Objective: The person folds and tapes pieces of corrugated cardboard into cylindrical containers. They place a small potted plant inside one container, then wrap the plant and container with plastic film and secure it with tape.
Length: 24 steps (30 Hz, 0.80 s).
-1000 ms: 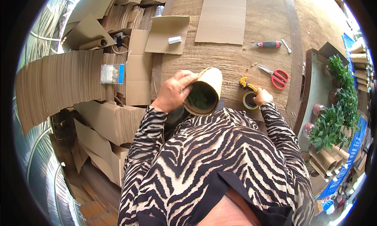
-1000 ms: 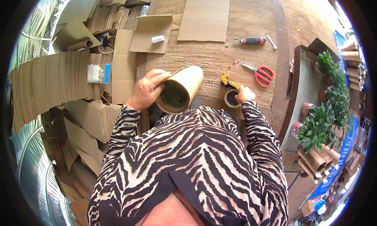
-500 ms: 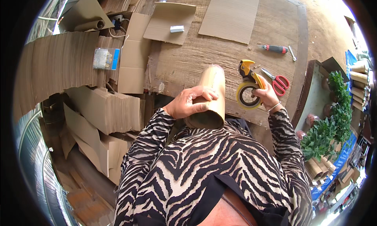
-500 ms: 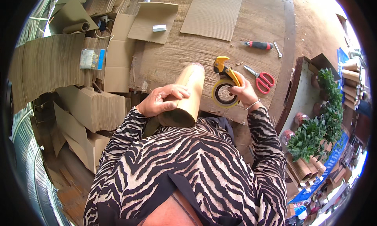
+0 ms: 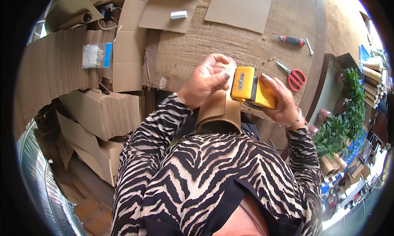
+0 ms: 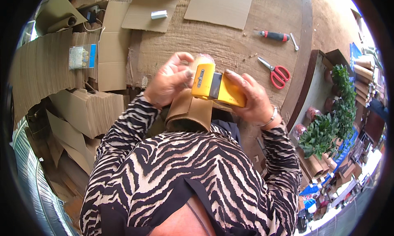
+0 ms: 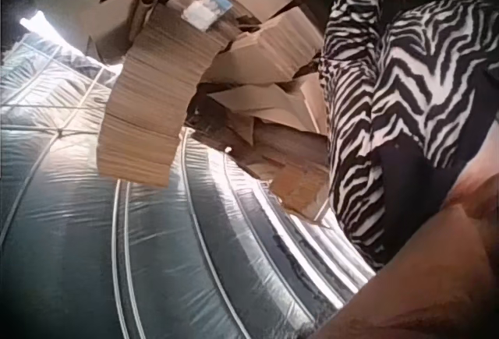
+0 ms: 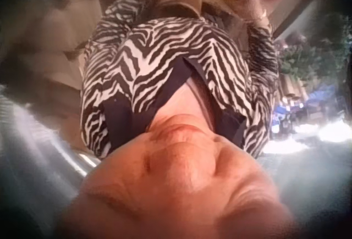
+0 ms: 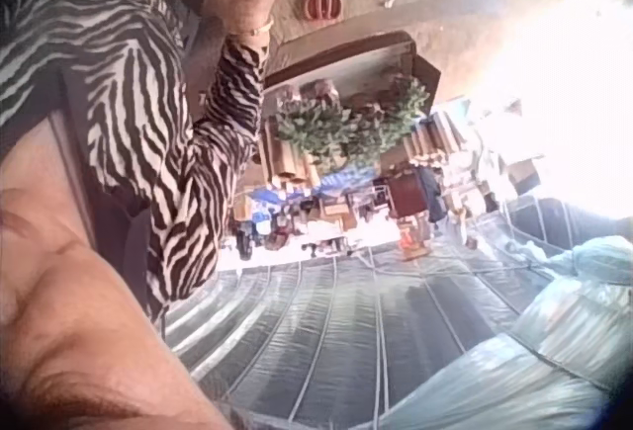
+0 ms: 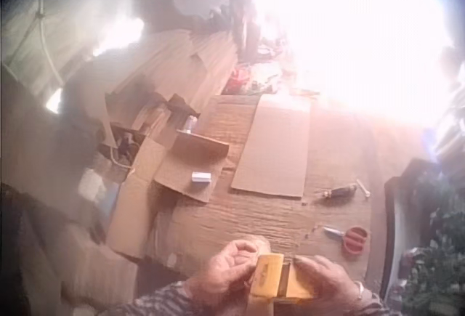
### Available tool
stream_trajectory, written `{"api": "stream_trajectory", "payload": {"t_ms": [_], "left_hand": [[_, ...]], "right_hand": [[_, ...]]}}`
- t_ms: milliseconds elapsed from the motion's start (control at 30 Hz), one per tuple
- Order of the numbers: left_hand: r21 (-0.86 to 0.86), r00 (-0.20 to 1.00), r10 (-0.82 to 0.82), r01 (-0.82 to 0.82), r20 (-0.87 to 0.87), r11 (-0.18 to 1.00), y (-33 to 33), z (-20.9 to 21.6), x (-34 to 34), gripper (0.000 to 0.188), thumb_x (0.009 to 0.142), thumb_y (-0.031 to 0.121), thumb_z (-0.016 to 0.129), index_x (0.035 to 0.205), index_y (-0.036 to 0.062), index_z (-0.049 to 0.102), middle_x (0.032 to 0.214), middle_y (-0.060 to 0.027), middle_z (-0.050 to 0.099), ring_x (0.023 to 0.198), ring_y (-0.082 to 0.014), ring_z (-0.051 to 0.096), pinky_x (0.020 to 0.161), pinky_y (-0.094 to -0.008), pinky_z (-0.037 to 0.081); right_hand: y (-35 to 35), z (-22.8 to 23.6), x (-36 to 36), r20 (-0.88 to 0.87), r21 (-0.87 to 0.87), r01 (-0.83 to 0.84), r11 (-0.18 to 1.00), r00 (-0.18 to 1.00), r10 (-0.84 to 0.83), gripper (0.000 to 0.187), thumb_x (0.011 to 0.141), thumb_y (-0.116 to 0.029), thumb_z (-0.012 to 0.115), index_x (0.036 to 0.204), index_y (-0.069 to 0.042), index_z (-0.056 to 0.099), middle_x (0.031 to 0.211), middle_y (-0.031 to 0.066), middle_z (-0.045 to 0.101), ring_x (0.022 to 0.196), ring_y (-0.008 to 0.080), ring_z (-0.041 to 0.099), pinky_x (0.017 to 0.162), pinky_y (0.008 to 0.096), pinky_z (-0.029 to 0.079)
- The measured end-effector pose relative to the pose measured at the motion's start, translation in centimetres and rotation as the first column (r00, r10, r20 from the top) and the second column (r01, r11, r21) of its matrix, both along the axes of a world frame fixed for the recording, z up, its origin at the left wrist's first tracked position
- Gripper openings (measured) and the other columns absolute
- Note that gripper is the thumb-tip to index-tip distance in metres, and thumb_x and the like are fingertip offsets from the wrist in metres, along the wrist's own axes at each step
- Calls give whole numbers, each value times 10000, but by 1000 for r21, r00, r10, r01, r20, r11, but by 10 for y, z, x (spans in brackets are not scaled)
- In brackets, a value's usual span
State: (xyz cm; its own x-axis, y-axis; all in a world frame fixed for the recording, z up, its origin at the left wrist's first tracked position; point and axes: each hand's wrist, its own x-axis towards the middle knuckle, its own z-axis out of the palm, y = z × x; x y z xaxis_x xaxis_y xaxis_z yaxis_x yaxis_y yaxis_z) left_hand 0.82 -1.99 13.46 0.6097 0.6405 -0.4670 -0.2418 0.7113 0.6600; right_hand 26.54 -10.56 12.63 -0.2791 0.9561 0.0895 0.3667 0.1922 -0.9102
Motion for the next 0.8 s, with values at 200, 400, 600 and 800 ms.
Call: {"api": "stream_trajectory", "payload": {"t_ms": [200, 400, 600, 800], "left_hand": [[133, 976, 72, -45, -207, 990, 23, 20, -72, 246, 909, 5, 586, 1103, 82, 456, 791, 8, 519, 686, -82, 541, 728, -283, 509], [-47, 888, -39, 20, -457, 999, -17, -12, -111, 201, 875, 41, 643, 969, 107, 479, 755, 17, 538, 626, -77, 574, 528, -202, 467], [-208, 959, -39, -21, -282, 978, -111, -62, -94, 115, 853, 107, 622, 928, 102, 534, 761, -17, 552, 665, -116, 564, 559, -275, 460], [-162, 943, -164, 121, -289, 979, -92, -105, -67, 232, 845, 183, 627, 1031, 73, 545, 875, -90, 592, 776, -203, 594, 667, -322, 474]], "right_hand": [[-3, 11, 19, -188, -378, -74, 923, 982, 2, 720, 682, 73, 681, 1373, -32, 511, 1243, 130, 588, 1154, 209, 570, 1015, 297, 410], [9, 20, 4, -326, -666, -246, 704, 945, 22, 730, 708, 76, 627, 1412, -31, 468, 1378, 99, 540, 1227, 127, 496, 1036, 244, 376], [13, 21, -7, -300, -595, -235, 768, 952, 59, 717, 715, 107, 658, 1399, -23, 484, 1407, 96, 520, 1265, 168, 487, 1064, 309, 393], [26, 35, -1, -213, -629, -200, 751, 974, 81, 708, 728, 31, 737, 1388, 7, 482, 1339, 77, 570, 1189, 133, 540, 1007, 252, 428]]}}
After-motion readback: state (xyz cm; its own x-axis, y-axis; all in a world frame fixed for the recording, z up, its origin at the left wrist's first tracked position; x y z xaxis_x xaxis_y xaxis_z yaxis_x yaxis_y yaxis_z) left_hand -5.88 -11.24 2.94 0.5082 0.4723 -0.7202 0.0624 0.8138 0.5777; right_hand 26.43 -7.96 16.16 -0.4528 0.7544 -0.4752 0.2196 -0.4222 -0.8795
